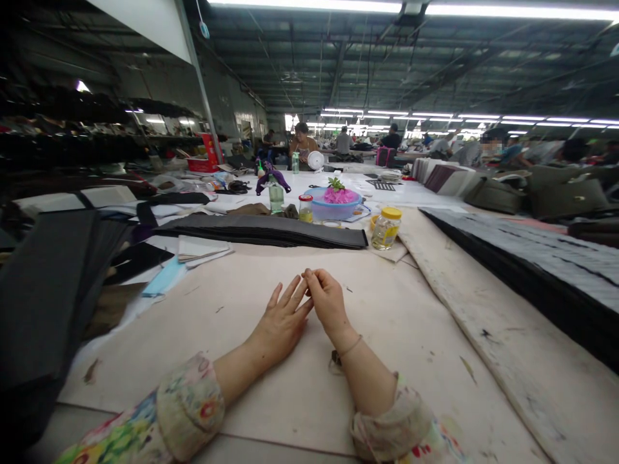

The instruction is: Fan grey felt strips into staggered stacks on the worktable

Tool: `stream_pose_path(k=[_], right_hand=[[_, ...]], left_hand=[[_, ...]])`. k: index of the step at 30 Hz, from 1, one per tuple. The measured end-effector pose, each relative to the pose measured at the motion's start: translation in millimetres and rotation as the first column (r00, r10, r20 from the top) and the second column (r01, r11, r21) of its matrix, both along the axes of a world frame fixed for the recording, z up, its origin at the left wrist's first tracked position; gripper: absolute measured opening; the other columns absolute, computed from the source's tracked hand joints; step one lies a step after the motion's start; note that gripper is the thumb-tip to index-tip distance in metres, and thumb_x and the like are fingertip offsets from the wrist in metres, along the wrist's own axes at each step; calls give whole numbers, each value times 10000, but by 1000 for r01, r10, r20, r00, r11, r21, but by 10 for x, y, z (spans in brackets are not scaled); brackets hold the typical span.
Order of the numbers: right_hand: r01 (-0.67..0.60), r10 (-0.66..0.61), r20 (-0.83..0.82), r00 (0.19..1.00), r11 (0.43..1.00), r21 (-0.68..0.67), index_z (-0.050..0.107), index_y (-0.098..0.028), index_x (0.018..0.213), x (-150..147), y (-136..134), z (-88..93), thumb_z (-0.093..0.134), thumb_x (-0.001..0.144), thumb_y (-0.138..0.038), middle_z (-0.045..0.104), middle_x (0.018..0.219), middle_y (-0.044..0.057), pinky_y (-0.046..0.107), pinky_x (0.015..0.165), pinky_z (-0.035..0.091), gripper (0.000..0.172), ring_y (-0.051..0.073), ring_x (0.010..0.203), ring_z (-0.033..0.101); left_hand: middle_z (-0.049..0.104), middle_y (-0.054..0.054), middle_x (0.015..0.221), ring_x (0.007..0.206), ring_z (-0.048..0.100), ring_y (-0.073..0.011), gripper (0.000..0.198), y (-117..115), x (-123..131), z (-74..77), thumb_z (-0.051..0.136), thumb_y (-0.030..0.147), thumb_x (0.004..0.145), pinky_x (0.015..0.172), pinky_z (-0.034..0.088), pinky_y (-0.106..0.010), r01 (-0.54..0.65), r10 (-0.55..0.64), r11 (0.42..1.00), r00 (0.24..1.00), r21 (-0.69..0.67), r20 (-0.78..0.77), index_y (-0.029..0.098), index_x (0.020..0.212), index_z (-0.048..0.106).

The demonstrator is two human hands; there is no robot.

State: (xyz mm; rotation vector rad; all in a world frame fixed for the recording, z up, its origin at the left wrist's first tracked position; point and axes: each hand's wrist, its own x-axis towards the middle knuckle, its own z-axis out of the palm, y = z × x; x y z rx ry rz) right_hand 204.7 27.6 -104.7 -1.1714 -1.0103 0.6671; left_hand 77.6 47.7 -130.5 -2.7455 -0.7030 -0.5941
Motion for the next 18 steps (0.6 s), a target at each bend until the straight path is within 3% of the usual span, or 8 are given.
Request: stream_pose_path(k=[4, 10, 18], right_hand=[[3, -4, -19, 1000, 1000, -22, 623, -166, 687, 32, -2, 6, 512, 763, -520, 508, 532, -25, 237, 523, 383, 379, 97, 529, 459], [-34, 30, -59, 998, 998, -55, 652, -159, 747, 59, 11, -3, 458, 778, -556, 601, 642, 13, 252, 578, 423, 443, 109, 585, 516], [37, -38, -15, 999, 998, -49, 587, -176, 597, 124, 26, -21, 571, 715, -513, 489, 501, -40, 233, 513, 354, 357, 88, 499, 435]], left_hand=[[105, -59, 1473, 1348, 81, -240, 583, -41, 6, 14, 446, 190, 831, 1057, 195, -504, 30, -30, 998, 999, -48, 11, 237, 1370, 231], [89, -64, 1475, 1349, 68, -238, 646, -37, 7, 17, 465, 133, 792, 1055, 204, -497, 51, -47, 991, 998, -121, 35, 242, 1376, 210], [106, -61, 1473, 1349, 62, -234, 635, -27, 7, 33, 492, 129, 772, 1063, 223, -470, 148, -139, 972, 988, -183, 60, 237, 1354, 264]])
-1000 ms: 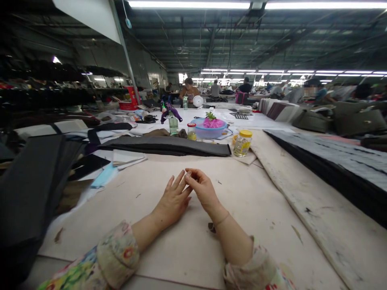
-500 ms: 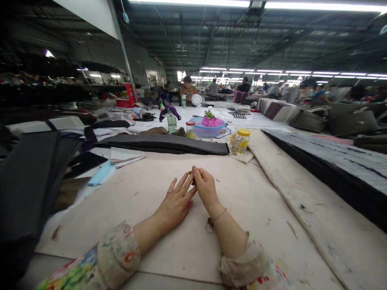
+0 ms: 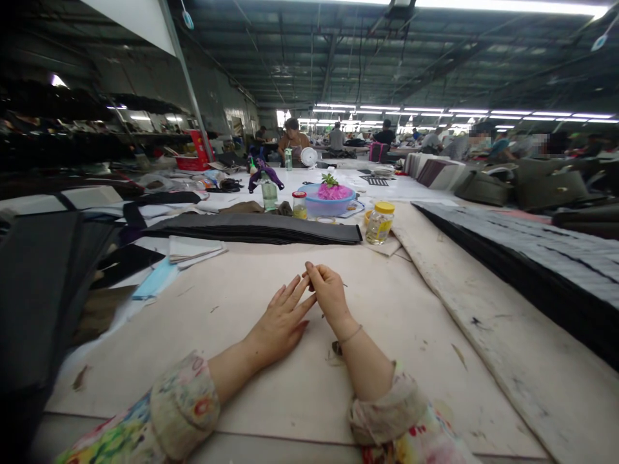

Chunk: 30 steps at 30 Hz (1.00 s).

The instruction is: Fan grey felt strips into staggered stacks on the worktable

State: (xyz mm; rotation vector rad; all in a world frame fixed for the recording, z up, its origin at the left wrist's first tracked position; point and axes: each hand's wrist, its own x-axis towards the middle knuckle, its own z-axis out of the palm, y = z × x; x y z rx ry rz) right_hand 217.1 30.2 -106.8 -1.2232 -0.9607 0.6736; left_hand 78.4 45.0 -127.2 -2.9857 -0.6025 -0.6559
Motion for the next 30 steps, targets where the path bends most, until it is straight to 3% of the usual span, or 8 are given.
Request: stream_pose_path(k=[4, 9, 14, 17, 21, 26, 28, 30], right_hand=[[63, -63, 7, 998, 998, 18, 512, -187, 533, 133, 24, 81, 573, 701, -526, 476, 497, -44, 231, 510, 351, 383, 84, 489, 420], [115, -116, 6, 993, 993, 26, 459, -198, 545, 268, -214, 244, 477, 751, -563, 458, 499, -51, 218, 505, 358, 419, 73, 471, 406], [-99, 114, 109, 987, 986, -133, 513, -176, 480, 201, -1147, 312, 571, 727, -480, 498, 443, -34, 209, 461, 347, 396, 69, 425, 418], [-212, 282, 174, 944, 917, -337, 565, -164, 483, 196, -1881, 364, 606, 723, -409, 529, 446, -27, 197, 428, 328, 345, 66, 408, 421], [-280, 482, 298, 824, 803, -526, 693, -182, 703, 218, -2691, 453, 400, 866, -355, 666, 730, 36, 257, 691, 457, 378, 123, 672, 591], [272, 110, 563, 819, 789, -550, 624, -260, 1055, 511, -3440, 377, 456, 835, -373, 632, 1061, 34, 341, 883, 424, 300, 195, 978, 568], [548, -115, 668, 735, 680, -486, 601, -253, 1083, 774, -3785, 314, 478, 807, -427, 606, 1113, 57, 384, 861, 444, 348, 235, 1009, 555], [781, -241, 801, 549, 488, -389, 526, -236, 1177, 1088, -4170, 266, 438, 805, -484, 550, 1202, 86, 386, 840, 462, 455, 246, 1026, 550]], left_hand=[[165, -81, 1459, 1343, 124, -209, 525, 57, -15, 5, 428, 115, 811, 1062, 264, -414, 100, -97, 994, 993, -39, 74, 201, 1320, 335], [363, -124, 1370, 1263, 335, -221, 437, 267, -16, -157, 406, 227, 850, 1024, 333, -411, 49, -46, 987, 999, -152, 18, 134, 1277, 403], [480, -91, 1289, 1205, 423, -225, 406, 396, 2, -282, 318, 322, 885, 1007, 342, -433, 36, -52, 990, 992, -138, -118, 155, 1204, 507], [482, -92, 1287, 1206, 424, -229, 436, 442, 11, -330, 308, 358, 877, 997, 351, -432, 43, -57, 993, 990, -110, -127, 158, 1202, 518], [428, -77, 1329, 1228, 394, -257, 465, 373, 72, -418, 315, 408, 864, 980, 344, -491, 93, -106, 991, 984, -95, -145, 200, 1248, 476], [353, -39, 1365, 1248, 355, -265, 513, -273, 115, -259, 375, 446, 860, 992, 335, -500, 407, -414, 910, 893, -75, -178, 273, 1340, 312], [334, -8, 1371, 1238, 374, -237, 547, -583, 82, -104, 416, 445, 852, 990, 371, -432, 636, -645, 763, 737, -113, -203, 316, 1356, 249], [368, 16, 1352, 1215, 413, -209, 557, -768, 39, 8, 465, 454, 828, 978, 404, -354, 786, -797, 601, 576, -147, -181, 340, 1343, 284]])
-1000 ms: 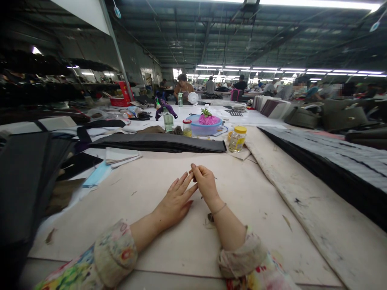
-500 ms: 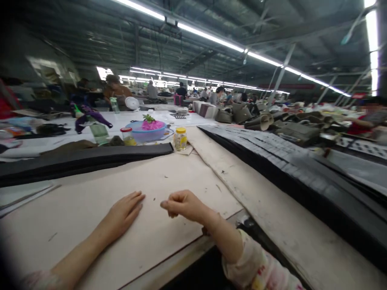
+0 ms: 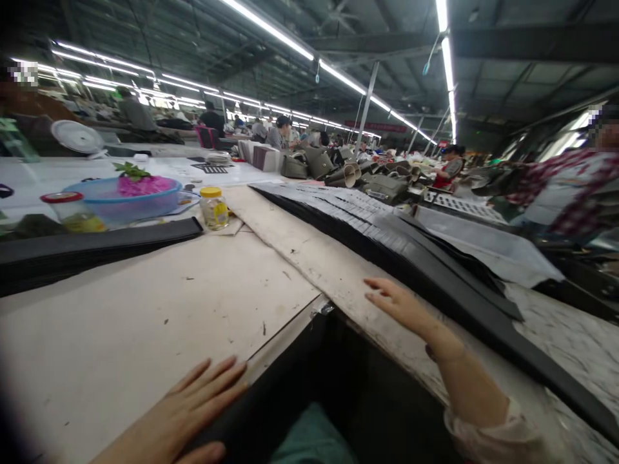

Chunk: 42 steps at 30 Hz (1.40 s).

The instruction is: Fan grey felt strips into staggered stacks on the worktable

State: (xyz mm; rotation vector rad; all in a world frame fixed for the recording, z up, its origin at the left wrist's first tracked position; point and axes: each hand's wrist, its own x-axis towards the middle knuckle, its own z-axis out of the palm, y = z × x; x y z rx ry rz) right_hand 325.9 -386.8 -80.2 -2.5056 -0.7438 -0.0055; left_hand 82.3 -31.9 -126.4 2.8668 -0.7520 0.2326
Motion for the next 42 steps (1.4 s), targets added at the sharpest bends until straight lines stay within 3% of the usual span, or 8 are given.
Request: stream_pose_path(k=[2, 5, 9, 15, 24, 28, 34, 42], right_hand=[[187, -170, 222, 960, 981, -59, 436, -185, 1256, 309, -384, -31, 435, 773, -531, 478, 1275, 127, 418, 943, 383, 594, 270, 1145, 461], [395, -307, 404, 861, 905, -154, 334, -61, 1300, 665, -844, -73, 454, 711, -590, 389, 1323, 213, 458, 1009, 285, 801, 316, 1228, 353], [497, -358, 467, 809, 840, -217, 289, -19, 1311, 918, -1088, -193, 485, 652, -639, 350, 1338, 243, 491, 975, 310, 926, 359, 1222, 341], [507, -355, 459, 814, 820, -266, 286, -58, 1327, 1132, -1060, -342, 517, 637, -650, 371, 1318, 245, 505, 918, 342, 938, 378, 1188, 373], [388, -253, 388, 887, 861, -327, 476, -133, 1207, 1271, -1313, -80, 505, 703, -600, 525, 1188, 201, 324, 896, 370, 687, 268, 1084, 511], [418, -267, 432, 861, 857, -303, 421, -147, 1236, 1259, -1295, -156, 480, 747, -521, 530, 1178, 205, 355, 885, 384, 618, 287, 1062, 528], [481, -293, 545, 786, 843, -240, 270, -167, 1305, 1115, -1097, -425, 403, 754, -411, 483, 1218, 219, 446, 860, 407, 617, 335, 1089, 499], [453, -231, 644, 729, 868, -202, 242, -266, 1323, 619, -886, -390, 347, 783, -435, 489, 1270, 126, 420, 832, 455, 575, 287, 1051, 547]], left_hand=[[446, 41, 1305, 1158, 482, -173, 489, 1, -28, 7, 474, 418, 833, 940, 443, -281, 13, -10, 998, 999, -56, 39, 357, 1305, 363], [551, 43, 1214, 1048, 570, -144, 367, 278, -12, -162, 433, 366, 859, 869, 488, -231, -221, 241, 959, 965, -175, 104, 335, 1222, 479], [636, 23, 1084, 944, 623, -149, 320, 617, 58, -385, 417, 407, 856, 825, 510, -228, -385, 431, 883, 892, -269, 137, 289, 1110, 574], [619, 29, 1117, 985, 602, -180, 311, 522, 51, -327, 507, 422, 798, 844, 510, -269, -319, 349, 935, 909, -157, 229, 334, 1083, 597], [622, 36, 1107, 975, 604, -175, 297, 493, 45, -276, 511, 411, 801, 833, 515, -261, -322, 350, 935, 903, -147, 248, 344, 1076, 600], [624, 37, 1102, 968, 606, -171, 287, 471, 39, -241, 511, 404, 804, 829, 516, -255, -329, 349, 937, 902, -118, 253, 344, 1070, 601], [626, 35, 1097, 966, 607, -168, 270, 425, 41, -193, 500, 392, 816, 828, 520, -261, -351, 365, 931, 897, -101, 250, 332, 1059, 604], [625, 32, 1093, 974, 599, -162, 253, 376, 13, -133, 482, 369, 836, 847, 506, -263, -371, 389, 921, 898, -123, 205, 317, 1054, 601]])
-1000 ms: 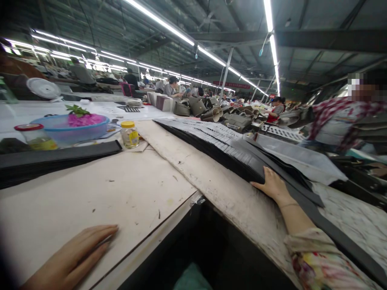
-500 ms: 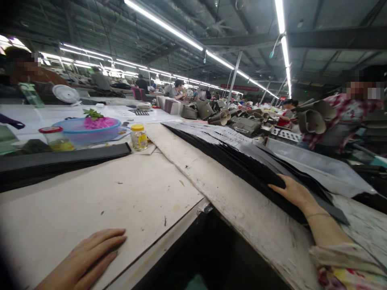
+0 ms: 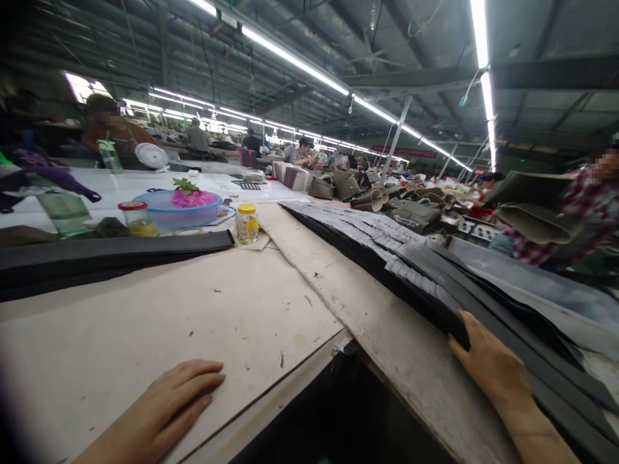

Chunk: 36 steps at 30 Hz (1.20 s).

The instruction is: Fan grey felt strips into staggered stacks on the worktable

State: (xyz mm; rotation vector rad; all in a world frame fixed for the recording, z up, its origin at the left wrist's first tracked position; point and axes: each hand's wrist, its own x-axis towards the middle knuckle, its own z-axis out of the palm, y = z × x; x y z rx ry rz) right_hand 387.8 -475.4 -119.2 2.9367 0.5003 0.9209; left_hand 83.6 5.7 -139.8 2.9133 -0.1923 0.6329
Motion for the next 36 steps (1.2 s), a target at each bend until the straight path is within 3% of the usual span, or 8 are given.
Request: stream_pose_path(k=[11, 20, 23, 26, 27, 31, 34, 36], right_hand=[[-191, 201, 32, 979, 961, -198, 279, -165, 1338, -735, 499, 83, 361, 835, -419, 538, 1221, 124, 364, 742, 503, 569, 259, 950, 607], [-436, 454, 203, 868, 891, -127, 286, -172, 1346, -1226, 1758, 708, 391, 846, -408, 560, 1196, 112, 338, 740, 486, 562, 239, 904, 622], [-577, 584, 138, 800, 812, -89, 313, -134, 1329, -1538, 2351, 598, 405, 837, -317, 540, 1221, 126, 330, 824, 465, 533, 227, 1025, 570], [-728, 740, -2, 673, 661, -182, 407, -114, 1270, -1841, 2825, 232, 383, 805, -173, 548, 1209, 144, 327, 805, 475, 470, 219, 1077, 540], [-734, 747, -11, 665, 651, -193, 442, -138, 1247, -1912, 2920, 111, 377, 797, -143, 545, 1217, 131, 350, 800, 477, 455, 230, 1103, 521], [-802, 802, -104, 589, 564, -195, 463, -113, 1245, -1929, 2948, -72, 429, 823, -297, 491, 1267, 133, 382, 810, 496, 462, 256, 1129, 497], [-870, 814, -307, 493, 471, -146, 459, -156, 1263, -1679, 2670, 70, 436, 827, -425, 454, 1302, 91, 342, 855, 497, 513, 226, 1131, 498], [-857, 736, -471, 487, 507, -94, 428, -252, 1287, -1422, 2412, 197, 441, 817, -474, 428, 1324, 26, 350, 891, 477, 520, 220, 1142, 486]], left_hand=[[601, -8, 1115, 1006, 561, -170, 242, -19, -4, -17, 465, 308, 856, 885, 467, -290, 17, -18, 993, 1000, -119, -12, 275, 1064, 586], [596, -41, 1059, 986, 534, -153, 257, -209, -54, 184, 382, 189, 886, 896, 434, -313, 120, -148, 963, 983, -240, -106, 226, 1087, 538], [602, -49, 1046, 945, 540, -147, 269, -325, -109, 263, 410, 186, 870, 858, 449, -270, 269, -289, 945, 953, -186, -91, 192, 1122, 504], [588, -61, 1107, 1014, 515, -153, 306, -401, -153, 304, 422, 180, 865, 919, 417, -263, 380, -377, 923, 925, -63, 55, 148, 1166, 466], [568, -66, 1152, 1076, 485, -155, 324, -408, -158, 303, 414, 175, 869, 966, 383, -270, 381, -376, 924, 921, -34, 97, 137, 1189, 447], [386, -107, 1353, 1277, 287, -196, 464, -379, -138, 218, 410, 271, 880, 1073, 262, -314, 238, -236, 970, 971, -43, 35, 88, 1299, 330], [334, -98, 1389, 1298, 248, -218, 500, -364, -123, 142, 391, 354, 885, 1080, 242, -332, 173, -175, 984, 983, -49, -48, 100, 1311, 325], [340, -85, 1388, 1296, 255, -208, 465, -368, -124, 124, 362, 339, 898, 1079, 230, -319, 161, -163, 986, 985, -42, -46, 114, 1304, 342]])
